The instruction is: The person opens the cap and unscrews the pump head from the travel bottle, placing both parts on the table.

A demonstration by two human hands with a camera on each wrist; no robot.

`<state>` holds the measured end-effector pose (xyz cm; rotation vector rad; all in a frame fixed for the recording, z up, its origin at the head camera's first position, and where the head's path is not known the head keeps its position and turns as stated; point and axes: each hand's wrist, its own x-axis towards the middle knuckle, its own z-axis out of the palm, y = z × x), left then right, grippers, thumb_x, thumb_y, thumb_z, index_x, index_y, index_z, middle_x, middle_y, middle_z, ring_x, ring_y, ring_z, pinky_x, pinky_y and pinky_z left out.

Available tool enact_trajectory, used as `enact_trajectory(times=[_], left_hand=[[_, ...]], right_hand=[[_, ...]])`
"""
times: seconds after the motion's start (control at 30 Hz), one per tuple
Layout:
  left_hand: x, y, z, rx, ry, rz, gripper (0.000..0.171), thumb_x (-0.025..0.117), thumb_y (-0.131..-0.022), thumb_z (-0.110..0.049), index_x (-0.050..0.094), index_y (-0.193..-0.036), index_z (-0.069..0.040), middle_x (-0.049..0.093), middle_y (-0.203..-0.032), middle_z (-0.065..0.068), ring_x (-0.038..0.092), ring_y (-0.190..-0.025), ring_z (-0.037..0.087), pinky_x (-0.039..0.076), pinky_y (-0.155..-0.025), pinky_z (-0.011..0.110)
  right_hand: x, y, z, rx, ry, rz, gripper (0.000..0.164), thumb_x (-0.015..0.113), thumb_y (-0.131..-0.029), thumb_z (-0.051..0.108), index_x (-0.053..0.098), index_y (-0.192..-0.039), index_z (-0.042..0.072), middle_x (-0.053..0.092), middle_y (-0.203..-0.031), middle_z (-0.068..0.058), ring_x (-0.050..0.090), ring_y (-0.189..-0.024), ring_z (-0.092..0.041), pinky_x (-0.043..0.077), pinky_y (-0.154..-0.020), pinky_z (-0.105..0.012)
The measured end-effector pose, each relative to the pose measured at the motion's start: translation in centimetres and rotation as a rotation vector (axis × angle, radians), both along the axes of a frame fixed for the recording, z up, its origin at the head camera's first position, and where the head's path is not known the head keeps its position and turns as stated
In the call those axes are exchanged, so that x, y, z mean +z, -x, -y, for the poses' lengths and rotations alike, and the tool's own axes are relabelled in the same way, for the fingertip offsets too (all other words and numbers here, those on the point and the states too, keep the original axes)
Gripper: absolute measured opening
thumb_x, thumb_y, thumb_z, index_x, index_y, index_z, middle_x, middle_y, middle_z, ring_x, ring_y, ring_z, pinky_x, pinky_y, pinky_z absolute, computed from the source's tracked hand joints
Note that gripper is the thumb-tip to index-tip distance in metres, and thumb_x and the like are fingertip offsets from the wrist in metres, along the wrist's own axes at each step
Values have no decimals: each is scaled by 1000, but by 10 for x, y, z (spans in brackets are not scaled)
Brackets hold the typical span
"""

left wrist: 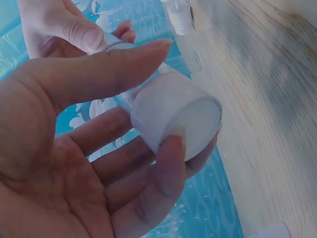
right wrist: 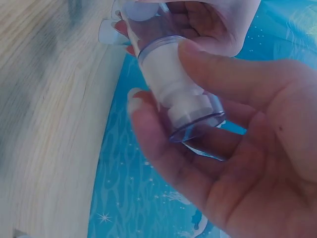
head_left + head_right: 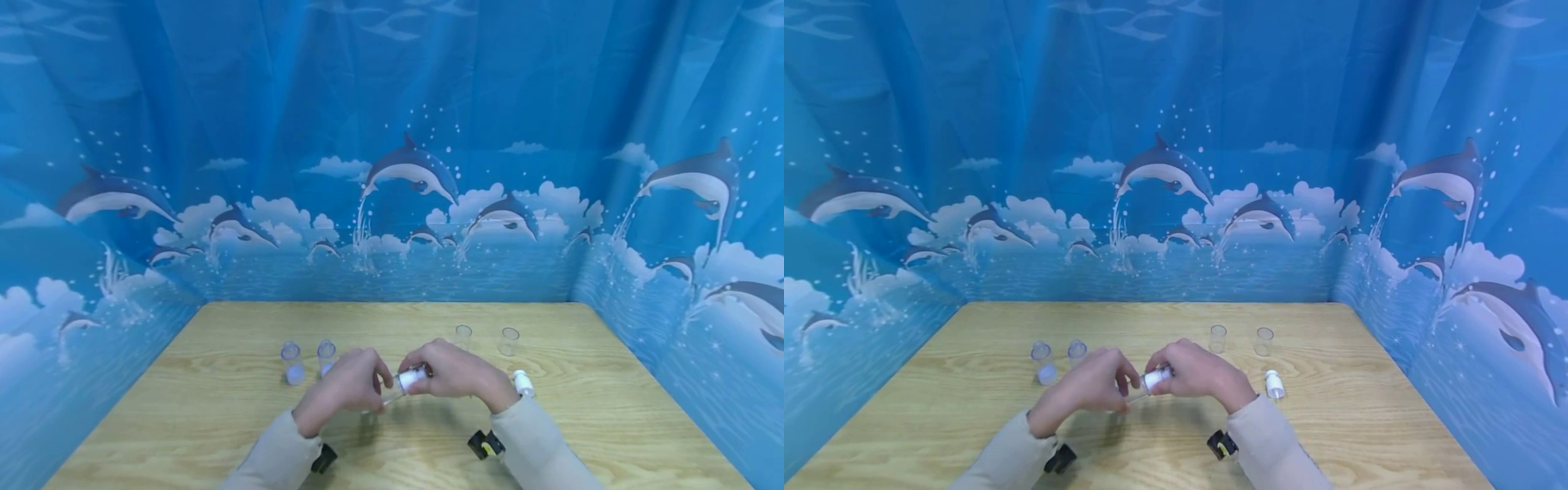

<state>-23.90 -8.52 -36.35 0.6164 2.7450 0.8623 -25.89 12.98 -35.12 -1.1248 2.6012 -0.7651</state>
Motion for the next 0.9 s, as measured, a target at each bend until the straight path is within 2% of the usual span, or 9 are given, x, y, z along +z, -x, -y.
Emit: enact_trajectory(times=[0.13, 0.5, 0.73, 0.9], left_hand=[[1, 0, 1, 8, -14, 26, 36, 90, -64, 1, 79, -98, -5, 74, -77, 3, 65, -65, 12, 57, -59, 27], [5, 1, 2, 11, 33, 59, 33, 93, -65, -4, 80, -95, -10, 75, -77, 0, 66, -66, 11, 57, -61, 27], [6, -2, 1, 10, 37, 58, 34, 93, -65, -4, 80, -96, -10, 75, -77, 0, 66, -65, 10, 57, -59, 25], [7, -5, -1, 5, 38, 36, 34, 92, -64, -3, 80, -96, -8, 75, -75, 1, 65, -64, 10, 57, -58, 25]], right_hand=[[-1, 1, 1, 19, 22, 20, 23, 74, -94, 14, 76, -115, 7, 79, -100, -3, 62, -75, 2, 54, -69, -18], [1, 0, 1, 51, 47, 60, 20, 71, -95, 8, 77, -114, 5, 78, -94, -1, 60, -69, 0, 54, -65, -19], [2, 1, 0, 92, 45, 68, 18, 69, -96, 8, 78, -111, 5, 78, -88, -3, 53, -61, 1, 49, -59, -17], [2, 0, 0, 93, 35, 77, 19, 69, -97, 9, 77, -113, 4, 78, -89, -5, 53, -62, 1, 50, -60, -17]])
